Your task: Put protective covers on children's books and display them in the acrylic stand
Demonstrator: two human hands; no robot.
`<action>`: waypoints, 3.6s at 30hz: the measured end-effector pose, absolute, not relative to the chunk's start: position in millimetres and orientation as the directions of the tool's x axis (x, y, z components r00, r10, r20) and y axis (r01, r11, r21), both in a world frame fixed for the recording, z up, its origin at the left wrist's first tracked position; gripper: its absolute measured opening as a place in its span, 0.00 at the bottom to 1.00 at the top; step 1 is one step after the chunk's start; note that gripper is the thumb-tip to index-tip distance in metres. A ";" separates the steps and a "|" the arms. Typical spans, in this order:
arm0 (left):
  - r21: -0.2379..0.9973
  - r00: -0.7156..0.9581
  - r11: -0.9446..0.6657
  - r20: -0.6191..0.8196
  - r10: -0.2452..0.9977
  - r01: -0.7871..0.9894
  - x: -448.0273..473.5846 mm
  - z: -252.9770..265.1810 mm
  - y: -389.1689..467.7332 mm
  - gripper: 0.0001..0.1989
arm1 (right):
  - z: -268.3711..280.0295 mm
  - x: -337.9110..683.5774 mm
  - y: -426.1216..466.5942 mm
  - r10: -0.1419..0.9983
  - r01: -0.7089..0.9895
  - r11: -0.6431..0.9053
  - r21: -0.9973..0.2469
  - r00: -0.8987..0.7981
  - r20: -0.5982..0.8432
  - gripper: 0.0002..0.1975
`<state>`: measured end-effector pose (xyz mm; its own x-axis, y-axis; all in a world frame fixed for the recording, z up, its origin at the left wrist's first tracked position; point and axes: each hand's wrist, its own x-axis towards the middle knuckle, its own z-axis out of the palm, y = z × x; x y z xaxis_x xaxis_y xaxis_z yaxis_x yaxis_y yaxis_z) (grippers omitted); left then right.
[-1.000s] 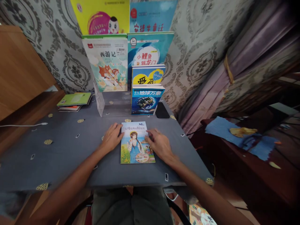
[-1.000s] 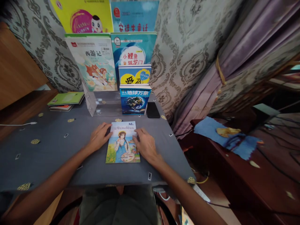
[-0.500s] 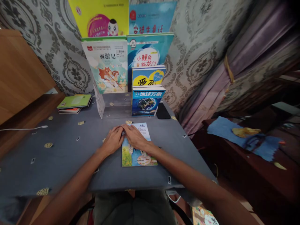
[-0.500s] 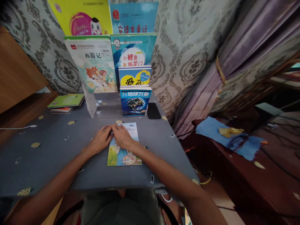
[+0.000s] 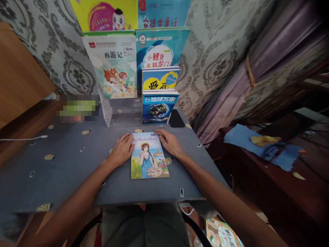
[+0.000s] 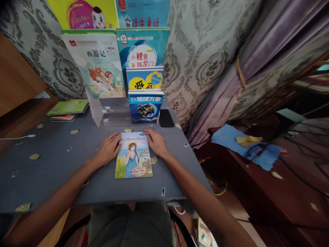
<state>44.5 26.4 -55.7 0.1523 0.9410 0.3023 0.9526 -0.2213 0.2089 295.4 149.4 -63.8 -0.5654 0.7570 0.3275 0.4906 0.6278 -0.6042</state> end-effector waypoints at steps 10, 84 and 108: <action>0.130 0.408 -0.422 0.122 0.905 0.897 77.3 -41.5 55.8 0.22 | -68.7 297.0 151.9 0.742 0.421 0.628 -0.655 -0.578 0.339 0.20; -0.176 0.354 -0.318 0.238 0.905 0.932 151.0 -22.5 22.9 0.15 | -49.7 299.9 140.1 0.777 0.079 0.451 -0.889 -0.525 0.348 0.14; -0.162 0.328 -0.299 0.201 0.923 0.940 151.3 -11.5 20.8 0.14 | -31.8 309.1 131.1 0.722 0.033 0.491 -0.871 -0.574 0.386 0.20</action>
<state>151.3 20.8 -11.5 0.3285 0.9229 0.2009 0.9403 -0.2995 -0.1617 309.1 131.1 -31.8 -0.5739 0.7225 0.3855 0.0331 0.4909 -0.8706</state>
